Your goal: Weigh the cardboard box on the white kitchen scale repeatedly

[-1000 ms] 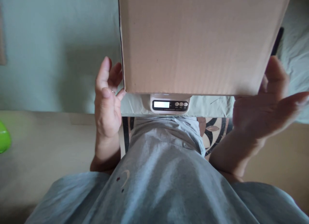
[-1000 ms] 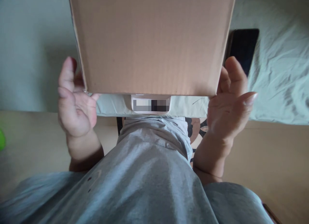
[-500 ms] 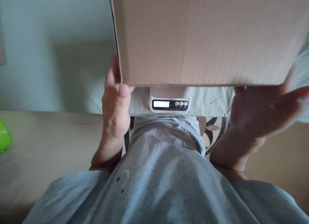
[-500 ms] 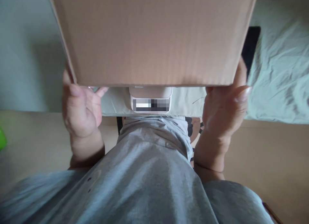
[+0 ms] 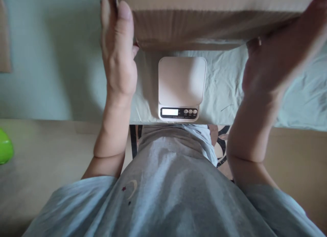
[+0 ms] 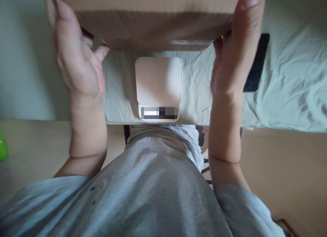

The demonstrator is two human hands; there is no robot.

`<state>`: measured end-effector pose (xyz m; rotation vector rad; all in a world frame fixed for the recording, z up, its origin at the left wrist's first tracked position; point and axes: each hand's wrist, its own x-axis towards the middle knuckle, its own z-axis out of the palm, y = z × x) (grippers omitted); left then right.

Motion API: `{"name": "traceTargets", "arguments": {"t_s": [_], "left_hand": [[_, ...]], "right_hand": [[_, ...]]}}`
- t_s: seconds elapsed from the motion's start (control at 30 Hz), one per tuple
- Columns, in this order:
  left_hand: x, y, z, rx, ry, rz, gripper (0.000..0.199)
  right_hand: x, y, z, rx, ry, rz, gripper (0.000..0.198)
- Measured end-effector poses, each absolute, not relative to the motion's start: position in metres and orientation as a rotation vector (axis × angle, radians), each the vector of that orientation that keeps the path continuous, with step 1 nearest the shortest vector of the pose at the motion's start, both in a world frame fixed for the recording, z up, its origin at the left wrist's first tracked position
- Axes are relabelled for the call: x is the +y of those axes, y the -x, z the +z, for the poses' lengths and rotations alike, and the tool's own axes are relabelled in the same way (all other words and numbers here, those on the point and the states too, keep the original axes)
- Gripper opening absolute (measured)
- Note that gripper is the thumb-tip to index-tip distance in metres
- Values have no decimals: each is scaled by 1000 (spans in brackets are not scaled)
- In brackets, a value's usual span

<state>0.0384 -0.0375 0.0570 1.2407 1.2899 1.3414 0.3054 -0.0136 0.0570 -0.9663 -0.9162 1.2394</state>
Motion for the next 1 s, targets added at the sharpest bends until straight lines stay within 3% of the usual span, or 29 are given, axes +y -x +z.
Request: {"name": "traceTargets", "arguments": {"t_s": [0.1, 0.13, 0.2, 0.4, 0.6, 0.77, 0.9, 1.0], "left_hand": [[-17, -29, 37, 1337, -1241, 1219, 65], [-11, -25, 29, 1346, -1250, 1182, 80], [-1, -19, 15, 1343, -1226, 1167, 89], [7, -13, -18, 1340, -1136, 1156, 76], [15, -5, -26, 1435, -1069, 1204, 54], [16, 5, -19, 1552, -1016, 1176, 62], [11, -1, -9, 1571, -978, 1175, 34], [10, -11, -3, 1543, -934, 1161, 52]], "right_hand": [[4, -315, 30, -1065, 1037, 1172, 24], [7, -317, 22, -1082, 1053, 1179, 27], [10, -319, 12, -1083, 1075, 1204, 34], [0, -310, 11, -1101, 1148, 1218, 33], [0, -317, 16, -996, 1140, 1221, 47], [3, -330, 15, -936, 1236, 1194, 47], [2, -327, 20, -891, 1222, 1272, 51], [3, -318, 23, -904, 1151, 1341, 51]]}}
